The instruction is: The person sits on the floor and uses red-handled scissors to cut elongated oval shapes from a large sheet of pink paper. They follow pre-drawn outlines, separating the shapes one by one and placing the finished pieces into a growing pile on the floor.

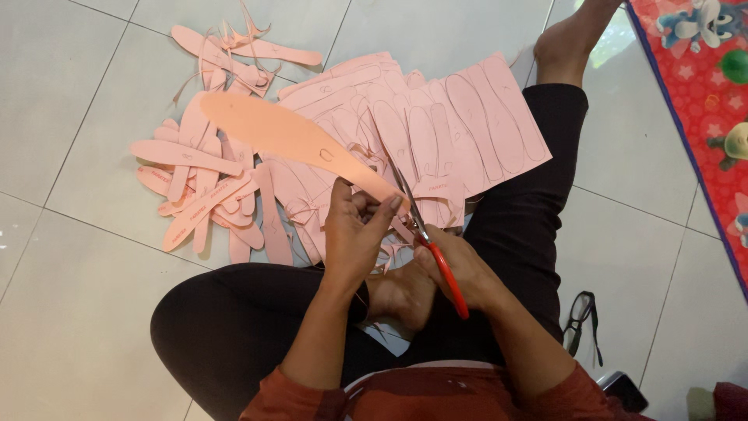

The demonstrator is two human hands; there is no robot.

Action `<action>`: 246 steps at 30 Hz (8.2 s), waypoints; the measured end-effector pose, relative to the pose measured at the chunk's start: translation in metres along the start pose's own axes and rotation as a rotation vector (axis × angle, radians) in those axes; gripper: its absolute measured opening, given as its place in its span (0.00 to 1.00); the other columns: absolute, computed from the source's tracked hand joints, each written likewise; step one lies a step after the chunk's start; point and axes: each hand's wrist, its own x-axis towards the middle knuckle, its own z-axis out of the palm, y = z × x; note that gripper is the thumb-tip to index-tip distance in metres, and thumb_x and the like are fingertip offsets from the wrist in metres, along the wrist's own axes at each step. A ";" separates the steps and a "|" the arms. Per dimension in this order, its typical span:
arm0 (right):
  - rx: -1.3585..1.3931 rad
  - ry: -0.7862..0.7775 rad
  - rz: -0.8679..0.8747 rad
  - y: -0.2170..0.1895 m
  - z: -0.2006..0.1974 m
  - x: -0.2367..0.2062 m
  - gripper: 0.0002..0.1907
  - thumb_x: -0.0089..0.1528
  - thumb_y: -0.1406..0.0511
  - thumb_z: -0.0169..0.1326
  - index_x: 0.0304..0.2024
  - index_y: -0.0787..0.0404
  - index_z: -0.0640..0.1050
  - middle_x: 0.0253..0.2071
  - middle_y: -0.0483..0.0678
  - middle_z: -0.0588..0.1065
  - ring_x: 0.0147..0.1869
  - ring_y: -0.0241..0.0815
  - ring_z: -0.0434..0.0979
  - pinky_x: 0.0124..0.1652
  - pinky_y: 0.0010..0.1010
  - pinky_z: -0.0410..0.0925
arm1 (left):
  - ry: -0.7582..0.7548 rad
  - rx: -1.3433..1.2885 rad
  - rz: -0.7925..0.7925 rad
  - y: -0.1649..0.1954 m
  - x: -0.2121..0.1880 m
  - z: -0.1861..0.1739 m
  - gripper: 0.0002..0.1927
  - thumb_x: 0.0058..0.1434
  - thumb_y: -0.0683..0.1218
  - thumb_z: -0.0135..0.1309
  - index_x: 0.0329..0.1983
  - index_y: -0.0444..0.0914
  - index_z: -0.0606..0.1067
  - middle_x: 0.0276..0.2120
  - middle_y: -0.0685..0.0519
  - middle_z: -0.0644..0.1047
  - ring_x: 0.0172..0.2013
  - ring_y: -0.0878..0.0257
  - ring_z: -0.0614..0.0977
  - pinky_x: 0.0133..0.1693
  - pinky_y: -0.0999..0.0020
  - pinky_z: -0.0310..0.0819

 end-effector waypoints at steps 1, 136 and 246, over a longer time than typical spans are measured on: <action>-0.008 0.001 0.006 0.000 0.000 0.000 0.21 0.66 0.52 0.46 0.44 0.65 0.73 0.32 0.56 0.75 0.37 0.47 0.76 0.40 0.39 0.70 | -0.010 0.014 0.013 0.002 0.000 -0.001 0.24 0.62 0.41 0.58 0.60 0.35 0.64 0.35 0.50 0.82 0.33 0.70 0.81 0.34 0.75 0.80; 0.313 -0.009 -0.065 -0.014 0.002 -0.008 0.27 0.68 0.55 0.44 0.64 0.66 0.67 0.33 0.47 0.73 0.36 0.38 0.71 0.38 0.33 0.69 | -0.410 -0.044 -0.039 -0.004 -0.027 -0.026 0.36 0.65 0.35 0.48 0.76 0.37 0.52 0.58 0.45 0.73 0.43 0.70 0.80 0.43 0.76 0.76; 0.538 0.089 0.047 0.028 0.030 -0.002 0.25 0.71 0.49 0.40 0.40 0.66 0.70 0.25 0.46 0.67 0.25 0.38 0.69 0.28 0.30 0.68 | -0.111 -0.499 0.034 -0.051 -0.017 0.017 0.34 0.71 0.42 0.55 0.79 0.37 0.59 0.49 0.45 0.77 0.45 0.62 0.76 0.53 0.66 0.74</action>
